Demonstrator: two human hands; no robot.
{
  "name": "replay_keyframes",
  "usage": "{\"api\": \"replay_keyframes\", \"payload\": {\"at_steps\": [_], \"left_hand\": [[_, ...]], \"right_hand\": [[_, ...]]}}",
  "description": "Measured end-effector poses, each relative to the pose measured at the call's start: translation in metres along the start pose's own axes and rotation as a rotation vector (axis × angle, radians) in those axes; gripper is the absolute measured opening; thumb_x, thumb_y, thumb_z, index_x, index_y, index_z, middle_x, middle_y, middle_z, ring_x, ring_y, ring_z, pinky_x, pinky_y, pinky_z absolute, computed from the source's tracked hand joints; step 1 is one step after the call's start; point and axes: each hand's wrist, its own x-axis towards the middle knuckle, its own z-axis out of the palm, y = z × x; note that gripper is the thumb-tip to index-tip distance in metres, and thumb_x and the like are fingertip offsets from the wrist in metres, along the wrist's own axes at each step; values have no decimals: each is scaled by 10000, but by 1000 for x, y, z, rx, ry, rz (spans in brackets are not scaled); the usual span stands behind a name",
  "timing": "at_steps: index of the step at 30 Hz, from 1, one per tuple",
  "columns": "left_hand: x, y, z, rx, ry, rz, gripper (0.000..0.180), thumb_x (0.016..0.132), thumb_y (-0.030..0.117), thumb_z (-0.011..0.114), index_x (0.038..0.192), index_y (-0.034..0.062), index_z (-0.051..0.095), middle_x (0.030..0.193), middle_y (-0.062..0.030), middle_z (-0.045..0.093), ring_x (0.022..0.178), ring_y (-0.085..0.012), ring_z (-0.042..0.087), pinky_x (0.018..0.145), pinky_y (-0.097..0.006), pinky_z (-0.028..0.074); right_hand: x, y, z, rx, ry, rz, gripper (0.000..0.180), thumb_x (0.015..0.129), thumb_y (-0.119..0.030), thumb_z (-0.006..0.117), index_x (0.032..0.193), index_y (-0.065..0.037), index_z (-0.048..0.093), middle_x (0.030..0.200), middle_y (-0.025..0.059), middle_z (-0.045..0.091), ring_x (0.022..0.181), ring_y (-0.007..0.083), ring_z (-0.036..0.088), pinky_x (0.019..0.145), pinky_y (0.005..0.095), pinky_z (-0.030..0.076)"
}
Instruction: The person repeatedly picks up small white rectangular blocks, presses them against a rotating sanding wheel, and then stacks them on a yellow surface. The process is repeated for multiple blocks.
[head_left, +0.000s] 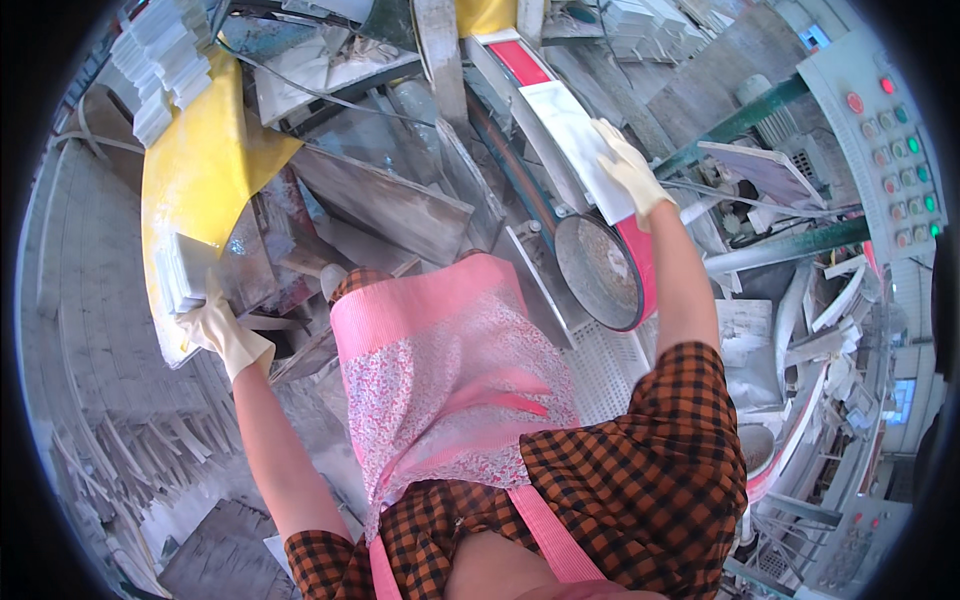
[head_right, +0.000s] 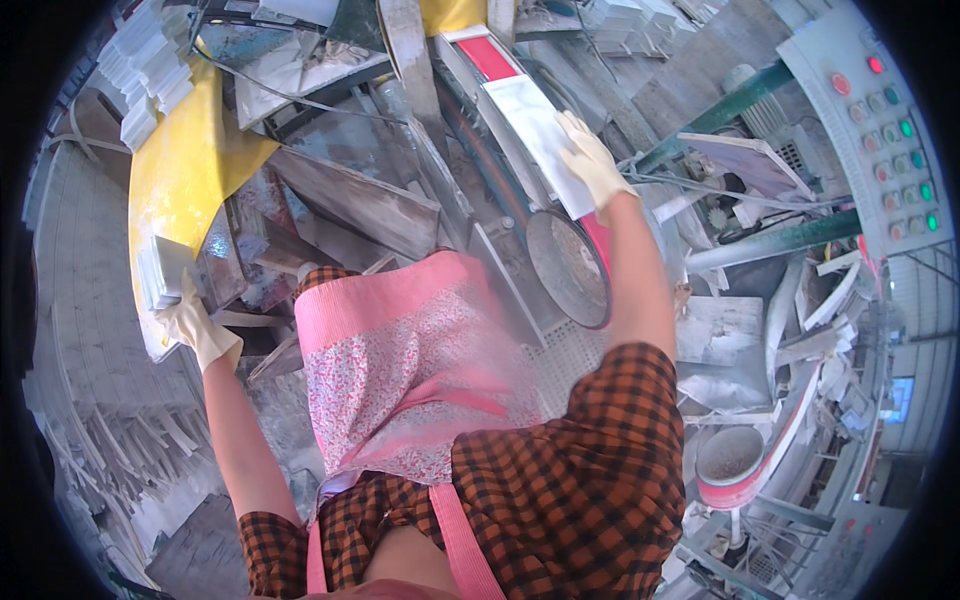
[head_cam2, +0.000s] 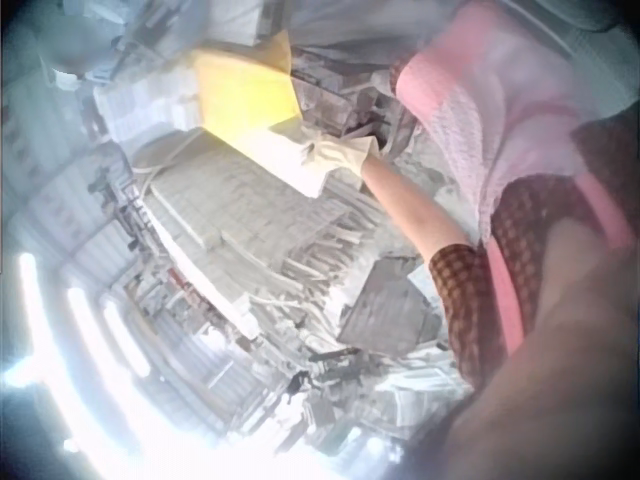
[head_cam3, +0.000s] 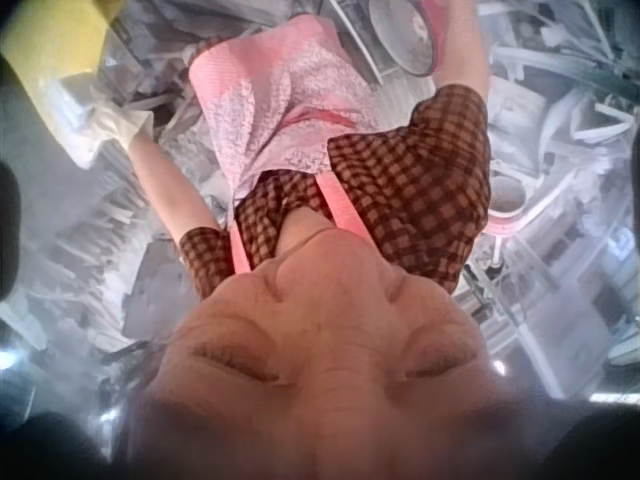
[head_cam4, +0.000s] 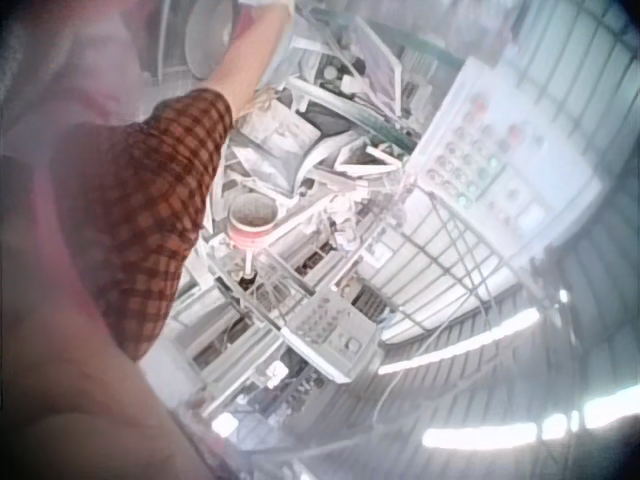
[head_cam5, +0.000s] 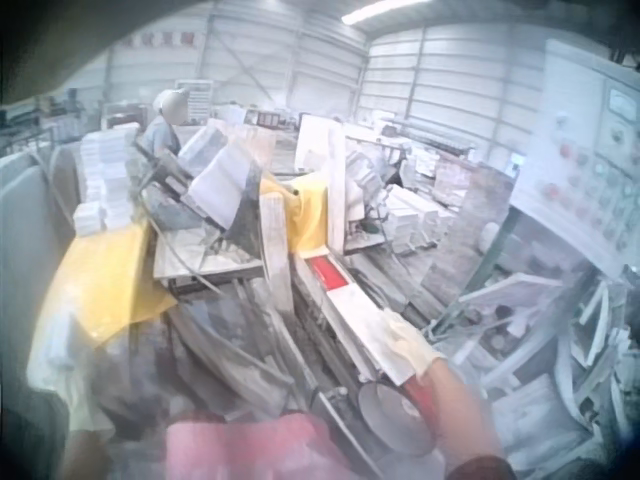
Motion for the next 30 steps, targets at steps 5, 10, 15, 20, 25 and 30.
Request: {"api": "replay_keyframes", "payload": {"at_steps": [5, 10, 15, 20, 25, 30], "left_hand": [[-2, 6, 0, 205, 48, -89, 820, 771, 325, 898, 1338, -58, 446, 1196, -194, 636, 1010, -273, 644, 896, -407, 543], [-4, 8, 0, 35, -4, -20, 790, 790, 345, 879, 1306, -82, 460, 1149, -209, 655, 931, -267, 670, 801, -389, 576], [-22, 29, 0, 41, 11, -56, 749, 817, 324, 855, 1311, -76, 458, 1187, -202, 645, 932, -260, 668, 765, -378, 587], [-36, 41, -1, -118, -61, -99, 729, 827, 313, 846, 1321, -52, 453, 1245, -208, 608, 1005, -259, 643, 801, -389, 573], [-9, 22, -1, 149, 12, -105, 776, 812, 305, 861, 1344, -54, 425, 1280, -222, 584, 1044, -262, 623, 853, -404, 551], [3, 3, -3, 161, -9, -51, 832, 806, 342, 865, 1360, -64, 395, 1287, -222, 593, 1065, -274, 622, 907, -421, 530]], "right_hand": [[-94, -18, -23, -395, -261, 76, 1125, 645, -317, 919, 1574, -115, 317, 1613, 216, 313, 1507, 397, 267, 1211, 480, 297], [-94, -44, 36, -656, 157, 186, 882, 851, -356, 756, 1578, -133, 308, 1624, 129, 321, 1502, 349, 296, 1156, 526, 364], [-97, -42, 32, -684, 161, 202, 757, 933, -287, 638, 1584, -120, 290, 1616, 103, 352, 1477, 333, 350, 1141, 536, 371], [-77, -55, 15, -732, 139, 230, 757, 909, -204, 652, 1578, -137, 306, 1618, 78, 360, 1478, 303, 361, 1160, 540, 364], [-33, -68, 27, -758, 33, 268, 770, 911, -273, 701, 1564, -141, 317, 1628, 21, 338, 1494, 263, 329, 1139, 609, 377], [-9, -53, 33, -866, 18, 218, 790, 903, -264, 687, 1567, -91, 294, 1644, 105, 303, 1492, 269, 348, 1174, 570, 342]]}}
